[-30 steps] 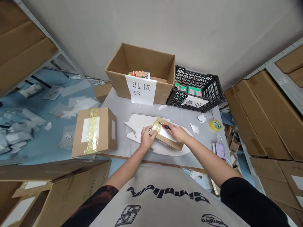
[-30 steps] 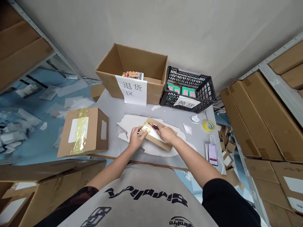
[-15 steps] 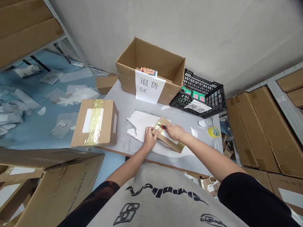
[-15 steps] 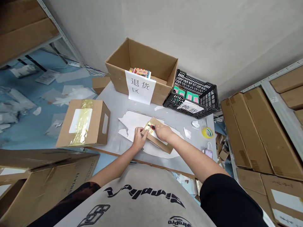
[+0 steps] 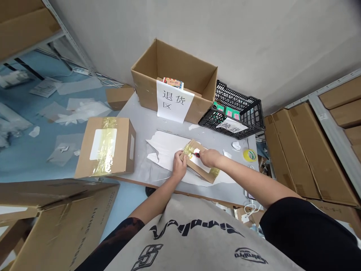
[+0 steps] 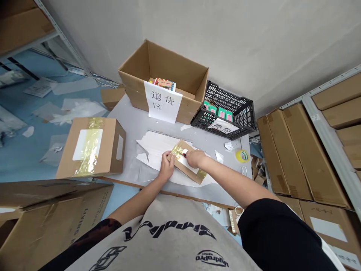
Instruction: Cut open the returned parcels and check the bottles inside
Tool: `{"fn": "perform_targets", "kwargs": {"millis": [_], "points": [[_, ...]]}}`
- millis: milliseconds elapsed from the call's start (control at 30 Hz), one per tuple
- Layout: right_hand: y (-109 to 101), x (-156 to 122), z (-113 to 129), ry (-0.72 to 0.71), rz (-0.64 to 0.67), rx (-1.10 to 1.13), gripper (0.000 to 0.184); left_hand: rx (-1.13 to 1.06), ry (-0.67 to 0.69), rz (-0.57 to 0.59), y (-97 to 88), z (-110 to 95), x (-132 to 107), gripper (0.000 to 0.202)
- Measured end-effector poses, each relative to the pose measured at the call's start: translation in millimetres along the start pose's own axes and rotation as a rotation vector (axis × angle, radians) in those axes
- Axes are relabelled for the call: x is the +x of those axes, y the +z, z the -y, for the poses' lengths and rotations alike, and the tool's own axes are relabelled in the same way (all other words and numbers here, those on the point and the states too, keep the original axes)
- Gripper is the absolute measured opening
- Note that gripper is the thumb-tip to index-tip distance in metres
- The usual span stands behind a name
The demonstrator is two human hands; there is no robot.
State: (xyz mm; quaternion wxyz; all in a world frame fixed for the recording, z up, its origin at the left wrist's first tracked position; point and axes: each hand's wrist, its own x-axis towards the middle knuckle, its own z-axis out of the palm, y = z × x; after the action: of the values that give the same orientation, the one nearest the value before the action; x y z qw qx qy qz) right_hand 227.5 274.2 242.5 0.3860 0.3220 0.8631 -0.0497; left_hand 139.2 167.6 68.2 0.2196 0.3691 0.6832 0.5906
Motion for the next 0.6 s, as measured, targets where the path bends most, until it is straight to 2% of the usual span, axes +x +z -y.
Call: {"fn": "perform_targets", "kwargs": {"millis": [167,433,600], "points": [[8.7,-11.8,-8.7,0.038,0.056,-0.001,0.035,-0.021,-0.055,-0.001,4.8,-3.1,-1.7,0.021],[28.0,-34.6,-21.8,0.088,0.135,0.035,0.038,-0.003,-0.060,-0.032,8.5,-2.9,-1.3,0.021],[43.7,-45.1,-26.6,0.103,0.109,0.095,0.037,0.038,-0.077,0.008,7.2,-4.4,-2.6,0.022]]}}
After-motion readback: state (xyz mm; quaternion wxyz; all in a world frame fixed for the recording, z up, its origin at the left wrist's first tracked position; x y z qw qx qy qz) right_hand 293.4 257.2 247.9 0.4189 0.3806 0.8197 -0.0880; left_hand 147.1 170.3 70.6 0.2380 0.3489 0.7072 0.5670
